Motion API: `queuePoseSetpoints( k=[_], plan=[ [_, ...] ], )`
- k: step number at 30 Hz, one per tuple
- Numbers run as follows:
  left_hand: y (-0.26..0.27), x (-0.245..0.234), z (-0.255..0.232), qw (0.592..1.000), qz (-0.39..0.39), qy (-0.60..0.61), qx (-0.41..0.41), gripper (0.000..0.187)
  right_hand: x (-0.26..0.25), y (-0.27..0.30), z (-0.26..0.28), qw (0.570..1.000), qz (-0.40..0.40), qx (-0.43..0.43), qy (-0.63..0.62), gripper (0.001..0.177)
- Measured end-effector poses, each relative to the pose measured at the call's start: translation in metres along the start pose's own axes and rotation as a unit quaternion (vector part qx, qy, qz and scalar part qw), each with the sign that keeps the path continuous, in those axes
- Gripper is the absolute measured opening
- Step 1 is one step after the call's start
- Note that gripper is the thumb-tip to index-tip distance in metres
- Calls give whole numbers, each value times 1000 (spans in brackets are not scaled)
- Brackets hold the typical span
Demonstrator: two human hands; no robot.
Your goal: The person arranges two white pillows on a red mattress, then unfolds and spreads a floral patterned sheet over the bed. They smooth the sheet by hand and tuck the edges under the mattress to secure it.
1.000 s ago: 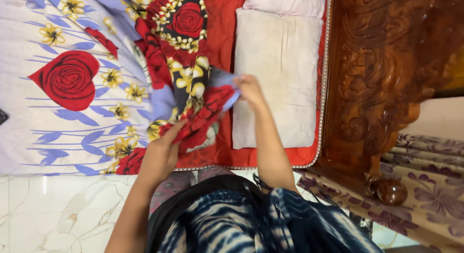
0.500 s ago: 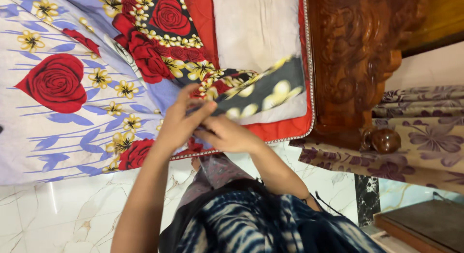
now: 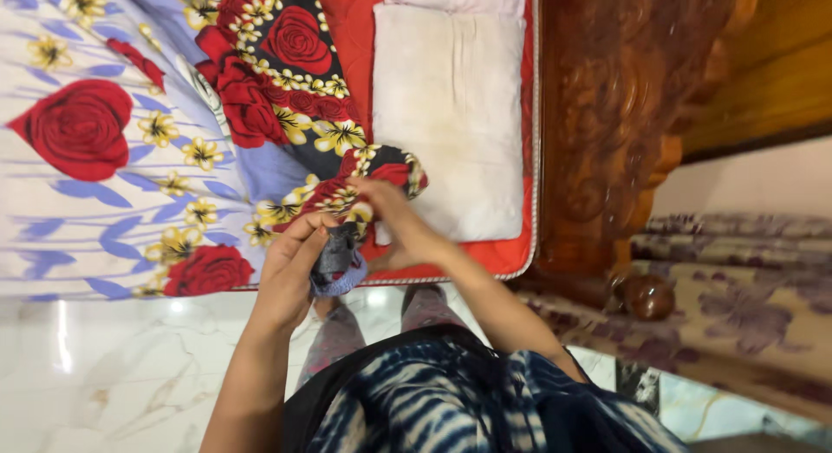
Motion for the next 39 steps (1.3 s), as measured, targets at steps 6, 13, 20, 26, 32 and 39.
queuePoseSetpoints(
  k=[6, 13, 20, 26, 32, 39],
  plan=[
    [25, 81, 14, 980, -126, -113, 104, 18, -15, 26, -35, 999, 28, -45, -6, 57],
    [91, 143, 14, 908, -308, -252, 131, 18, -105, 17, -56, 982, 185, 33, 11, 51],
    [163, 179, 5, 754, -388, -521, 99, 18, -137, 32, 21, 967, 223, -127, 1, 43],
    [165, 208, 36, 701, -358, -613, 69, 86, -124, 82, 61, 963, 263, -63, 22, 37],
    [89, 264, 78, 638, -353, -622, 285, 88, -92, 105, 65, 948, 314, -54, 8, 15],
    [79, 273, 87, 630, -421, -607, 240, 68, -138, 112, 44, 943, 317, -34, -94, 55]
  ],
)
Point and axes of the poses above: each hand's wrist, its own y-axis away from the middle knuckle, its own x-axis out of the palm, z = x × y, the point moved 4 cm from there along -y, towards the middle knuckle, and after that the axes turned 8 degrees about -y, right-handed, at the moved point
